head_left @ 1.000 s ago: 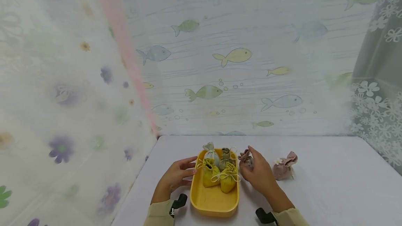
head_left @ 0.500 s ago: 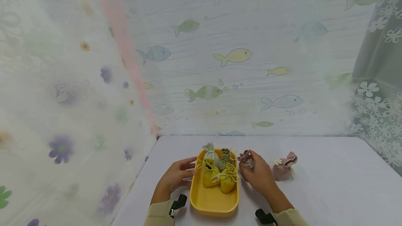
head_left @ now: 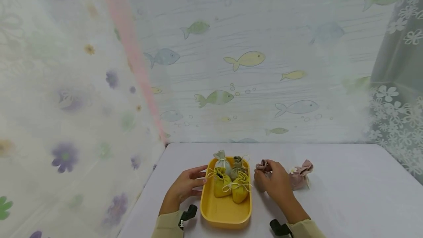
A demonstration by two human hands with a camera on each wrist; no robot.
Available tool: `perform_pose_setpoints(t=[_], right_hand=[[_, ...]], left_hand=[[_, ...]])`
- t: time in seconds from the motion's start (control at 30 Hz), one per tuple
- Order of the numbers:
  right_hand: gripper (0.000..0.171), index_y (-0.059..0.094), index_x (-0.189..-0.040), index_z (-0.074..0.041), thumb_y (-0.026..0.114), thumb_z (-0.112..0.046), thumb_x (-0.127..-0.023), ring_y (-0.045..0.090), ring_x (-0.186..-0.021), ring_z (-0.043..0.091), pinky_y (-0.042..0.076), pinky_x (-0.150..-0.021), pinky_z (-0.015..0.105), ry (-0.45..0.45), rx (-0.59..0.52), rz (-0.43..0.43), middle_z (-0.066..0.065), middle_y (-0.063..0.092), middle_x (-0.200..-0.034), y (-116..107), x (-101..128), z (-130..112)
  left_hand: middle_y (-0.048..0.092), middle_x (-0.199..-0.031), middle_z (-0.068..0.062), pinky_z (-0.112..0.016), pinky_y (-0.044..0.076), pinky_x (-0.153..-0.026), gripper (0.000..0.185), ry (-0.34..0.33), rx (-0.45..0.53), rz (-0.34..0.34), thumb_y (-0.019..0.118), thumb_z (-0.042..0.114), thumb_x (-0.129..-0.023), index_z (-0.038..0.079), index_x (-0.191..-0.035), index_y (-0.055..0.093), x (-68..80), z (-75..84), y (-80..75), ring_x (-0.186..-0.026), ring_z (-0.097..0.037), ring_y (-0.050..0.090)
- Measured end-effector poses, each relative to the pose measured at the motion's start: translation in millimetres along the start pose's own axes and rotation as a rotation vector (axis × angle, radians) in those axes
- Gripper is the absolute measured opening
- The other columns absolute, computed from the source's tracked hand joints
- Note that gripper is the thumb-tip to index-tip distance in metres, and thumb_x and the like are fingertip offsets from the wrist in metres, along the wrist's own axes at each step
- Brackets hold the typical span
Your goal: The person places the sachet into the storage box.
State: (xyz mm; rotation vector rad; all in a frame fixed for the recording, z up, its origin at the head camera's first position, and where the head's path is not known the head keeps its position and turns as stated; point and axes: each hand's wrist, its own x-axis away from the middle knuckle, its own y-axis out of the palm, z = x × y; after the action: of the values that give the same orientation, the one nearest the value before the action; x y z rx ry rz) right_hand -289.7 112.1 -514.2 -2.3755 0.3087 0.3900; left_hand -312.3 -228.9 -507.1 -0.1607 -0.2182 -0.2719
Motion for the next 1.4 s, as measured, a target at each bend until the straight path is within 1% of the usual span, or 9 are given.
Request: perform_pose_setpoints(t=[0.17, 0.33, 0.43, 0.57, 0.87, 1.17, 1.3, 1.4], right_hand=[[0.043, 0.067, -0.127, -0.002, 0.079, -0.026, -0.093, 0.067, -0.1, 0.028, 0.056, -0.087, 0.05, -0.006, -0.002, 0.043, 0.012, 0.069, -0.107, -1, -1, 0], [0.036, 0.069, -0.121, -0.005, 0.078, -0.026, -0.094, 0.068, -0.1, 0.027, 0.057, -0.085, 0.046, -0.009, -0.011, 0.056, 0.011, 0.07, -0.108, -3, -1, 1], [0.03, 0.071, -0.116, -0.005, 0.078, -0.025, -0.094, 0.068, -0.1, 0.027, 0.058, -0.085, 0.047, -0.021, -0.019, 0.069, 0.011, 0.072, -0.108, -5, -2, 1], [0.027, 0.073, -0.114, -0.006, 0.076, -0.025, -0.094, 0.067, -0.102, 0.029, 0.057, -0.087, 0.051, -0.026, -0.012, 0.074, 0.01, 0.073, -0.107, -10, -4, 1], [0.031, 0.074, -0.116, -0.007, 0.076, -0.03, -0.095, 0.067, -0.106, 0.031, 0.055, -0.093, 0.054, -0.022, 0.025, 0.071, 0.011, 0.075, -0.111, -25, -7, -7], [0.03, 0.074, -0.117, -0.008, 0.077, -0.029, -0.095, 0.069, -0.103, 0.029, 0.057, -0.089, 0.053, -0.042, 0.02, 0.105, 0.01, 0.075, -0.109, -38, -5, -18], [0.03, 0.073, -0.119, -0.009, 0.076, -0.028, -0.095, 0.07, -0.105, 0.029, 0.057, -0.09, 0.054, -0.046, -0.002, 0.124, 0.009, 0.074, -0.111, -43, -3, -23], [0.031, 0.072, -0.12, -0.011, 0.075, -0.03, -0.096, 0.07, -0.106, 0.027, 0.058, -0.088, 0.052, -0.042, -0.01, 0.124, 0.007, 0.074, -0.113, -45, -3, -28]], left_hand=[[0.057, -0.149, -0.017, -0.048, 0.064, -0.085, 0.064, 0.004, 0.005, -0.004, 0.077, 0.018, -0.095, 0.021, -0.153, 0.052, -0.4, -1.0, -0.6, -0.119, -0.027, 0.068], [0.058, -0.148, -0.017, -0.048, 0.064, -0.085, 0.063, 0.005, 0.008, -0.006, 0.077, 0.018, -0.095, 0.021, -0.153, 0.053, -0.8, -1.0, -1.2, -0.119, -0.026, 0.068], [0.058, -0.148, -0.017, -0.048, 0.064, -0.085, 0.064, 0.003, 0.008, -0.008, 0.077, 0.018, -0.095, 0.02, -0.153, 0.052, -0.5, -0.7, -1.3, -0.119, -0.026, 0.068], [0.057, -0.148, -0.017, -0.048, 0.064, -0.085, 0.064, 0.004, 0.006, -0.008, 0.076, 0.017, -0.095, 0.02, -0.154, 0.052, -0.1, -0.2, -1.0, -0.119, -0.027, 0.068], [0.058, -0.148, -0.017, -0.048, 0.064, -0.085, 0.064, 0.008, 0.005, -0.005, 0.077, 0.018, -0.095, 0.02, -0.153, 0.052, 1.0, -0.9, -0.5, -0.119, -0.027, 0.068], [0.058, -0.149, -0.017, -0.048, 0.064, -0.085, 0.064, -0.017, 0.013, -0.002, 0.077, 0.019, -0.094, 0.021, -0.153, 0.053, -0.1, -1.5, -0.8, -0.119, -0.026, 0.068], [0.057, -0.149, -0.016, -0.048, 0.064, -0.084, 0.064, -0.018, 0.012, -0.007, 0.077, 0.019, -0.095, 0.021, -0.154, 0.052, -0.3, -0.9, -0.9, -0.119, -0.025, 0.068], [0.057, -0.149, -0.016, -0.048, 0.064, -0.084, 0.064, -0.015, 0.013, -0.008, 0.077, 0.019, -0.095, 0.021, -0.154, 0.052, 0.0, -0.1, -1.1, -0.119, -0.025, 0.068]])
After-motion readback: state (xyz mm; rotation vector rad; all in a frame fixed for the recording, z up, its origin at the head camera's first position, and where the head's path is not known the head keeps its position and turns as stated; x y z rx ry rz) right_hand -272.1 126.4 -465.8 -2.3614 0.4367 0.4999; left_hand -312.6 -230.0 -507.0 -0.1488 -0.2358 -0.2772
